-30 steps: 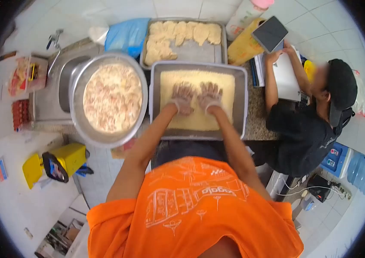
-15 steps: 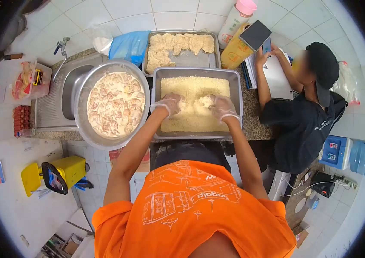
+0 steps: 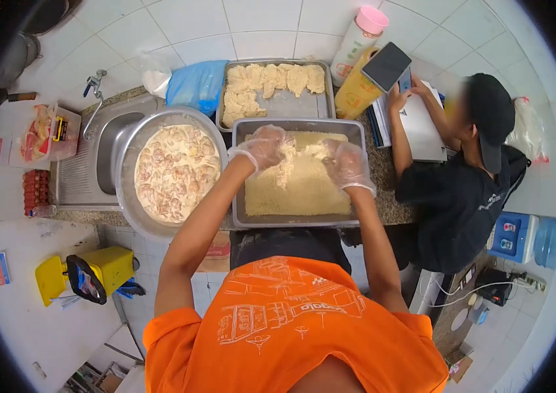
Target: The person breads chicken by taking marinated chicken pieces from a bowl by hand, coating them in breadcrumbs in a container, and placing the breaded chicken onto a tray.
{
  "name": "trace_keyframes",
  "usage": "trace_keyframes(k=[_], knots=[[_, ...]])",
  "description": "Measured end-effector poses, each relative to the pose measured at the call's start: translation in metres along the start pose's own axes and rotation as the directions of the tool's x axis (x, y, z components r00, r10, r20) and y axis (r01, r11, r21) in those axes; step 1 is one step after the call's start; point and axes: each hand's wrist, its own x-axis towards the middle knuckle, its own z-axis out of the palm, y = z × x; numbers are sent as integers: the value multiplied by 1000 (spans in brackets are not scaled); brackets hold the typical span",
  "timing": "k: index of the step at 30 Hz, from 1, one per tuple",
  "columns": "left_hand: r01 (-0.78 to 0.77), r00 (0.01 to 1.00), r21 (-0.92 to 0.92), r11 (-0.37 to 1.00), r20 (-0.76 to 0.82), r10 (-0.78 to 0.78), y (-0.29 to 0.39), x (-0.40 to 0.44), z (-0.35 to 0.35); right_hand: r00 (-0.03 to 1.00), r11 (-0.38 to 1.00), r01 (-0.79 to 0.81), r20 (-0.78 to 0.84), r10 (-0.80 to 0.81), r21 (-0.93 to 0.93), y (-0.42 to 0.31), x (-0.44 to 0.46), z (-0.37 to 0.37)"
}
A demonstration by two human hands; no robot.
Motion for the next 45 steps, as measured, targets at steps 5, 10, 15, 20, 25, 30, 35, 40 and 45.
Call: trace_keyframes(k=[5,10,15,20,25,30,35,40,45], knots=[[-99,959,11,995,-267,99,-12,17,-66,995,995,-89,47,91,-49,-11,86,-47],[6,986,81,997,-164,7,-46,64,-93,996,994,80,-41,-83,-77,-11,150,-29],[-9,997,82,997,-76,15,-107,99,-61,939,987,157,314,-143,-20,-6,189,8],[-17,959,23,1000,283,10,-154,161,-63,672,993,-112,733,109,-44,11,248,86],[45,993,29,999,-112,-42,-224,180,0,823,979,-192,555,120,74,36,258,120],[120,987,16,993,-105,-118,-197,170,8,771,994,34,635,41,-105,47,238,176],[110,980,-9,994,-166,-110,-176,127,12,752,928,349,631,-191,-134,76,223,205],[-69,700,-380,922,-677,-227,-141,-18,19,799,992,121,596,-79,-31,-50,232,111],[542,573,-418,729,-451,-684,-216,-160,99,721,939,254,602,-343,230,-225,174,115]])
